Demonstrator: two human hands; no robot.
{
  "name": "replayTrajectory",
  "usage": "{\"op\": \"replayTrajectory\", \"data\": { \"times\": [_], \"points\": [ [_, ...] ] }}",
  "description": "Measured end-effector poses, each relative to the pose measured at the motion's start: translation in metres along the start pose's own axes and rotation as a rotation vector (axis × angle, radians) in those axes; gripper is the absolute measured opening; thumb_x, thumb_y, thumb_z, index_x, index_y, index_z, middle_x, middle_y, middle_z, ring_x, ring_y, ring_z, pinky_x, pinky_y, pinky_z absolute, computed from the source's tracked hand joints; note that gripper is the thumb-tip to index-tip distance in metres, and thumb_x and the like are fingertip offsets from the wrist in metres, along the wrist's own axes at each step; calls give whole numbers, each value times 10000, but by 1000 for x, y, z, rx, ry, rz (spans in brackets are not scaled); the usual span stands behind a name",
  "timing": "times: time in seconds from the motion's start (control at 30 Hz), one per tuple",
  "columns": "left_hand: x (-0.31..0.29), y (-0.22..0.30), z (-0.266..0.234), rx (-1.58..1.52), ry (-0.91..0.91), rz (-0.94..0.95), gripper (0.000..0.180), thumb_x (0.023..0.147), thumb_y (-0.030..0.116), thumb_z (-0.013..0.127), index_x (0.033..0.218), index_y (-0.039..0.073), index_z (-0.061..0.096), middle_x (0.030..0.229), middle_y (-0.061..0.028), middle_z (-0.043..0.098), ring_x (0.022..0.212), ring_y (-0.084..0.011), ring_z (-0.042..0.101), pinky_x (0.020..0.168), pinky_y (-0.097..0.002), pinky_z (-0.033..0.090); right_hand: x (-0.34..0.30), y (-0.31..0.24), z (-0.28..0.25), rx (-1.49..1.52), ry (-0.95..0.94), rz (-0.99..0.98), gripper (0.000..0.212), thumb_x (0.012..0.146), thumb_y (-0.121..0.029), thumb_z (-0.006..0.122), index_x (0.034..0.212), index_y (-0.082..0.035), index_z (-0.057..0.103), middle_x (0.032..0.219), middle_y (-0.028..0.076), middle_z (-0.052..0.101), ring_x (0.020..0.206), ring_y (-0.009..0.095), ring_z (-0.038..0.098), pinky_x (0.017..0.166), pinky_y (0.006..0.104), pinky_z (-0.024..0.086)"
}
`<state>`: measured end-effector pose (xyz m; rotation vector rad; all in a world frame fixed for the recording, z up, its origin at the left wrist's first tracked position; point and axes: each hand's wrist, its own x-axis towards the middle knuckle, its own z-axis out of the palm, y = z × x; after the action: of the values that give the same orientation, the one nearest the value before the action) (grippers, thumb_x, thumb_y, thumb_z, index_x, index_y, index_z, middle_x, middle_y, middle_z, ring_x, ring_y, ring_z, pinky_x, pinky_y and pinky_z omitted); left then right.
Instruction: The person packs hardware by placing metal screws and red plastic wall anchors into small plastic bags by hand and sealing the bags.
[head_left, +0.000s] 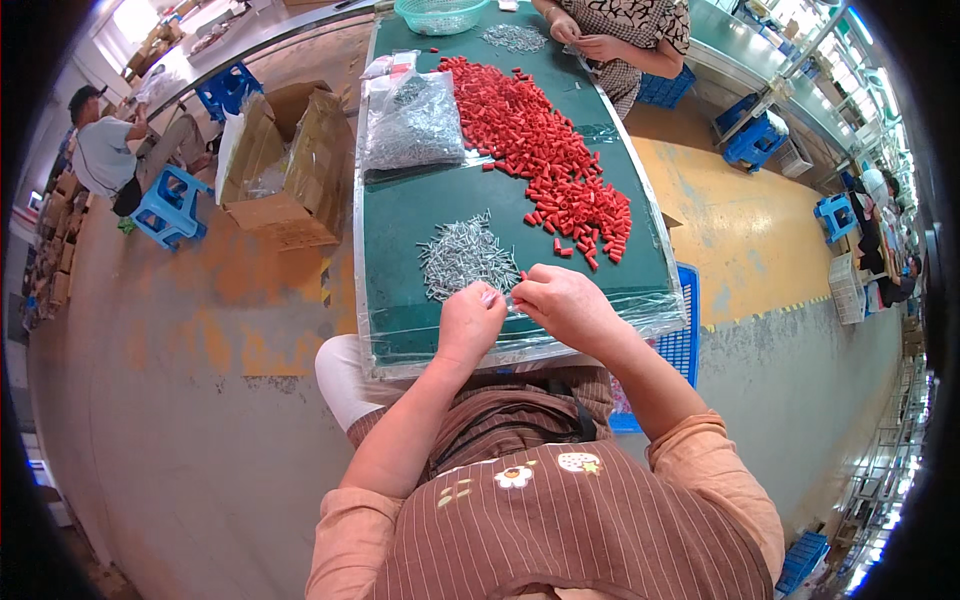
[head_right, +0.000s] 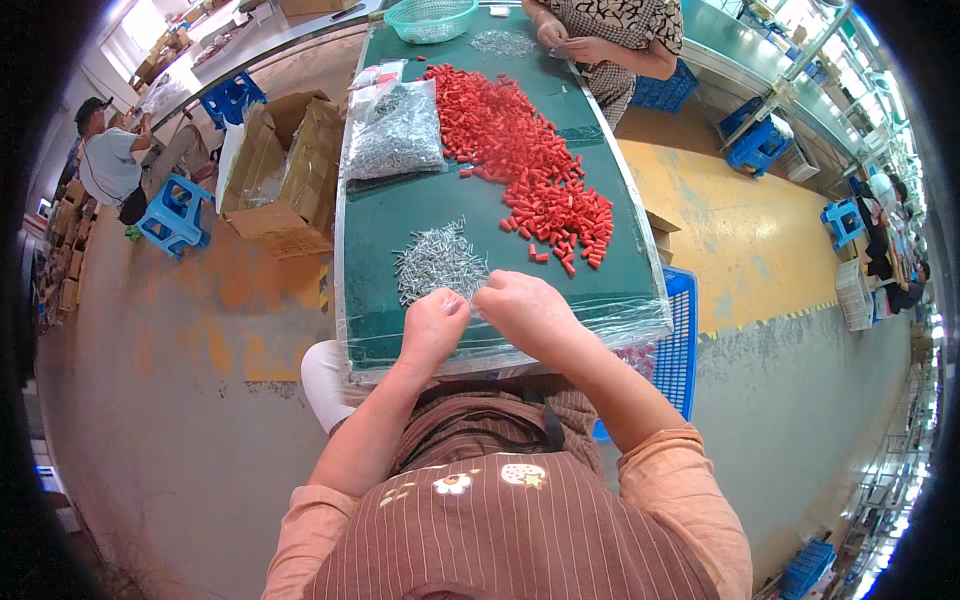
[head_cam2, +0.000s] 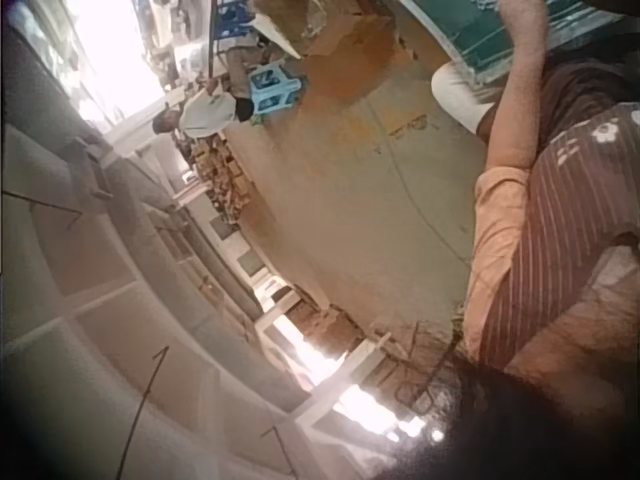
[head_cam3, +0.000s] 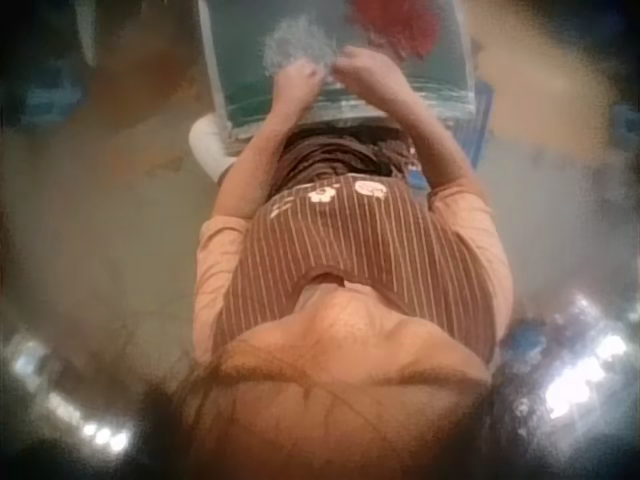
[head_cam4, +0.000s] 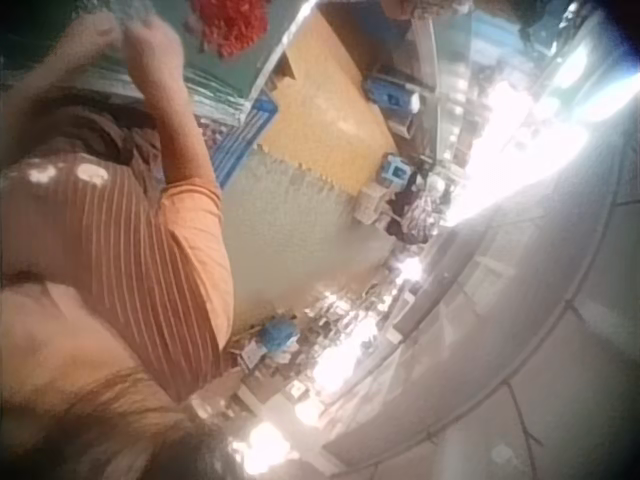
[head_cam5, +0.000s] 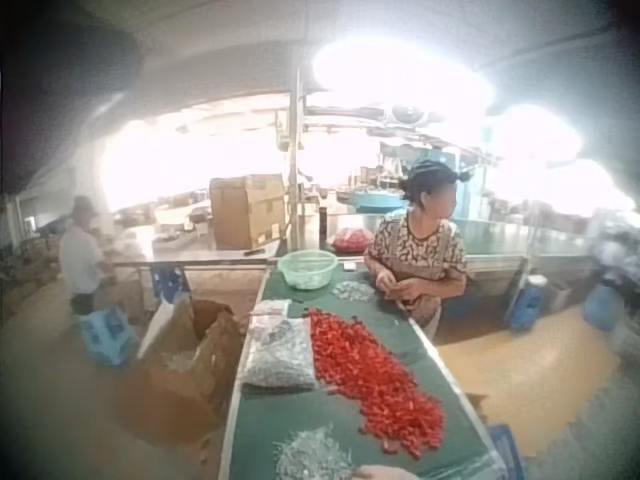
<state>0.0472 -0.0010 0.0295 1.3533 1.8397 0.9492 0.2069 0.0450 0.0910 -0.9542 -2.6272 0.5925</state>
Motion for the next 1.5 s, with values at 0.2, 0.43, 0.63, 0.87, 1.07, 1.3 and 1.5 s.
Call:
{"op": "replayTrajectory", "data": {
  "times": [0.2,0.43,0.63,0.87,1.07,1.3,1.5],
  "points": [
    [-2,-2,1,-1,-13,18,176,794,180,613,780,6,628,686,-163,619,625,-276,593,603,-373,475,0,0,5,-24,21,-12,51,762,-95,619,797,-58,620,825,110,565,825,305,584,702,416,477],
    [-2,-3,2,-38,-28,-10,175,796,185,624,786,11,633,652,-106,608,579,-153,534,587,-322,459,-6,0,6,21,101,-97,71,756,-83,638,825,-76,655,901,88,577,903,277,559,779,380,468],
    [-11,12,-10,-574,-276,-116,164,833,197,665,828,33,667,715,29,616,629,-44,496,554,-225,406,-9,12,14,75,76,-14,69,751,-112,660,802,-66,650,889,91,592,904,285,558,783,377,465],
    [-6,-14,0,-566,-230,-54,86,825,114,683,876,47,667,731,55,602,637,-19,475,546,-189,372,-17,17,12,518,155,193,81,780,-5,663,854,-22,635,822,60,601,744,144,603,676,264,483],
    [-12,7,-7,-653,-241,-159,54,827,103,677,858,61,662,691,48,577,547,-15,433,472,-180,334,-21,18,13,720,231,312,130,824,9,626,952,19,607,886,44,626,810,95,587,739,251,492],
    [-13,7,-6,-752,-226,-176,64,833,125,685,851,69,659,656,61,539,517,-16,416,450,-176,317,-22,22,20,788,249,317,164,814,18,609,977,16,590,851,38,619,788,86,586,733,248,493],
    [-14,12,-7,-784,-240,-136,56,838,123,681,855,73,662,646,68,527,500,-12,405,433,-176,303,-18,12,16,830,216,305,187,800,21,623,983,4,589,827,30,605,773,77,571,723,244,491]
  ]
}}
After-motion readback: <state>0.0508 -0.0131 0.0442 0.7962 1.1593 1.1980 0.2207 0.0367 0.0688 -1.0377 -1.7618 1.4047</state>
